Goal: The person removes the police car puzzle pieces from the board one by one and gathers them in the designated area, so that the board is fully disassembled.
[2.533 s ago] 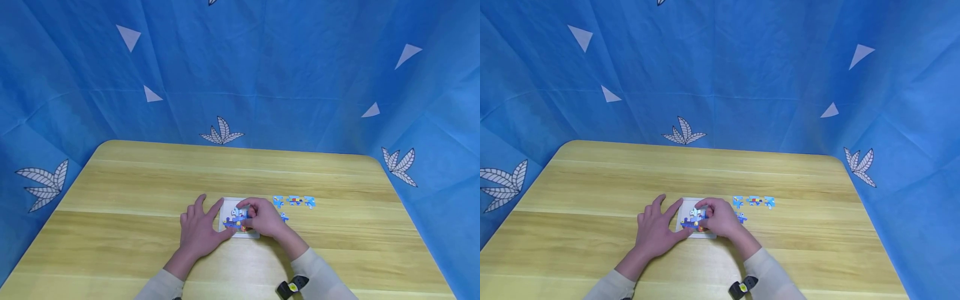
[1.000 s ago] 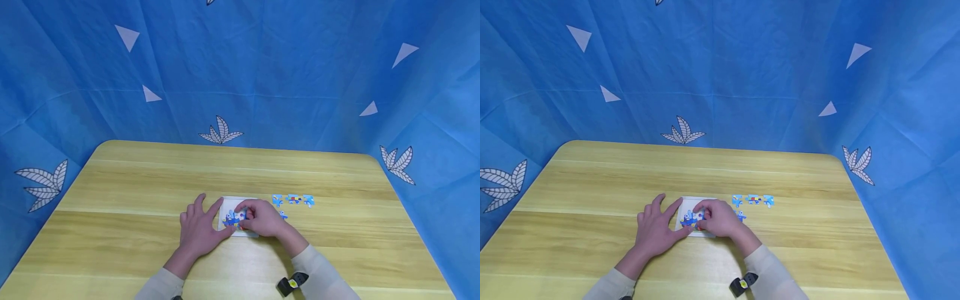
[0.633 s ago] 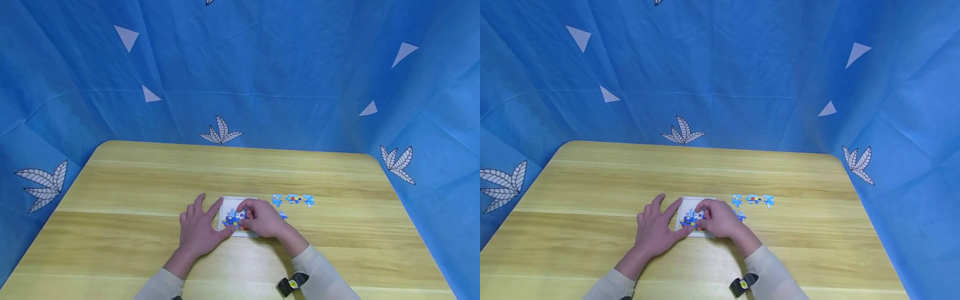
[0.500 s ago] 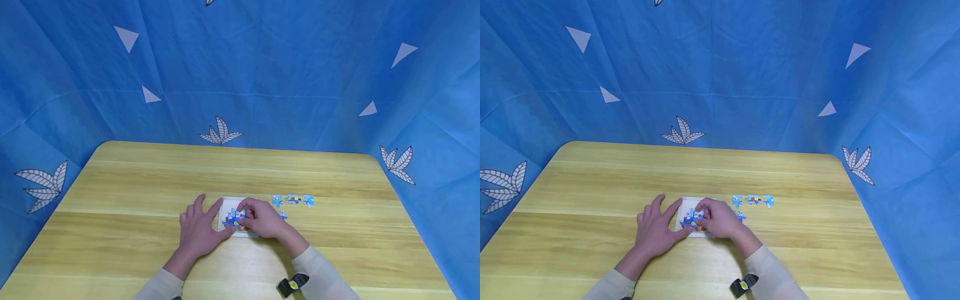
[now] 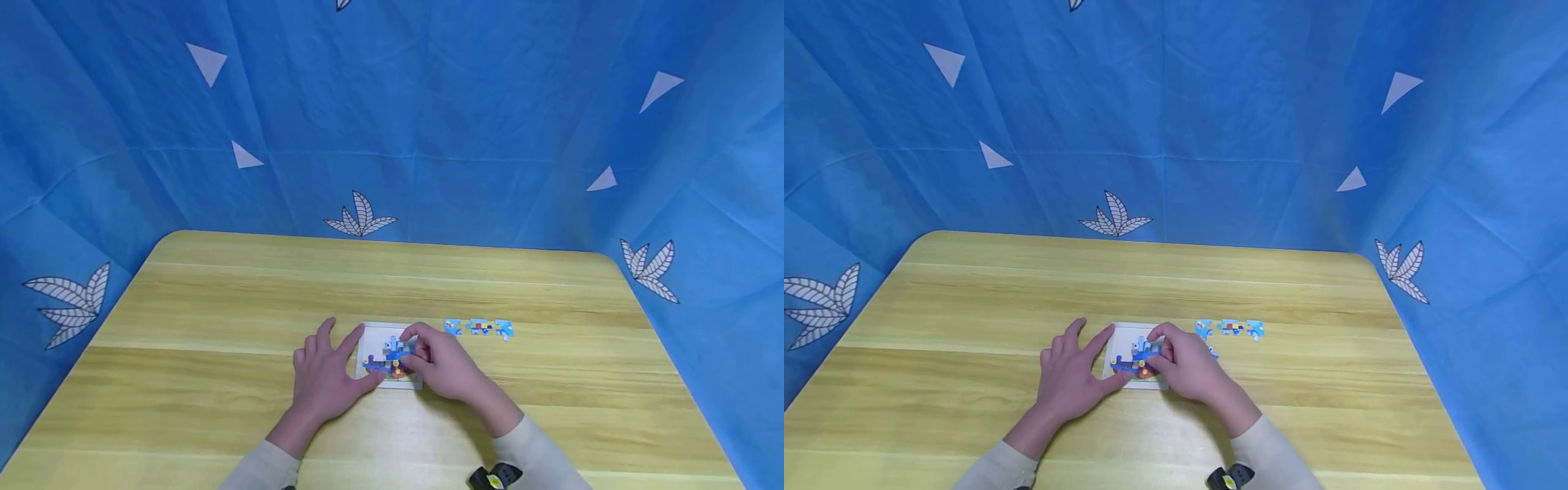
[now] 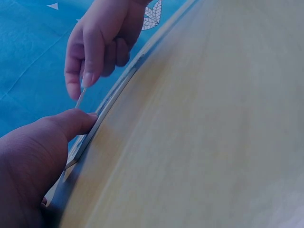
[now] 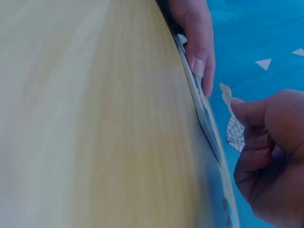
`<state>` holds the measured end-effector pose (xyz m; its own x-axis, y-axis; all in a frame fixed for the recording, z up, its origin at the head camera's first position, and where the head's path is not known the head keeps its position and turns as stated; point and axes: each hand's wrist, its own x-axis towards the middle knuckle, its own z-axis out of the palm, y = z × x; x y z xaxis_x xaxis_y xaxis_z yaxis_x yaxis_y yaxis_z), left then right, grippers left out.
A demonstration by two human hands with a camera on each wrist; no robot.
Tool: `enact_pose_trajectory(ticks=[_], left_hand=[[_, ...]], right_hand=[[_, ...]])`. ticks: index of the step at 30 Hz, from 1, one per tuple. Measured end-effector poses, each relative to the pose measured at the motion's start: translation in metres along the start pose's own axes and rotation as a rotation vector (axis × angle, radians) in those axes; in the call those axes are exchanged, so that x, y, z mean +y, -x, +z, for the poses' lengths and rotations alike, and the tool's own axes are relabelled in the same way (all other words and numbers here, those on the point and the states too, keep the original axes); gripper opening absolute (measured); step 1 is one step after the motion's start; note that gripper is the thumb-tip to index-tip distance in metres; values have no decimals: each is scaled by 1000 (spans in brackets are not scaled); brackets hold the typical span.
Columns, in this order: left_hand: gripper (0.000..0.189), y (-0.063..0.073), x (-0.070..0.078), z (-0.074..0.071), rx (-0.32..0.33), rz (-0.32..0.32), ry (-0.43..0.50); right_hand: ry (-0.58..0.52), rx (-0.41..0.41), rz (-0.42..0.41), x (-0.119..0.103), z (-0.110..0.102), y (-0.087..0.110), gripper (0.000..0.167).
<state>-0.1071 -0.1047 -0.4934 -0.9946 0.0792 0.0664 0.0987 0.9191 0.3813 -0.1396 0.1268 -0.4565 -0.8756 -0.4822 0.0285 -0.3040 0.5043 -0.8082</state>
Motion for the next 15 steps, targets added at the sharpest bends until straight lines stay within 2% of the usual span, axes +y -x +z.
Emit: enact_pose_trajectory(ticks=[8, 15], left_hand=[[91, 0, -1, 2, 15, 3, -6], [91, 0, 1, 0, -2, -4, -6]], right_hand=[[-23, 54, -14, 11, -16, 20, 24], [-38, 114, 25, 23, -32, 35, 24]])
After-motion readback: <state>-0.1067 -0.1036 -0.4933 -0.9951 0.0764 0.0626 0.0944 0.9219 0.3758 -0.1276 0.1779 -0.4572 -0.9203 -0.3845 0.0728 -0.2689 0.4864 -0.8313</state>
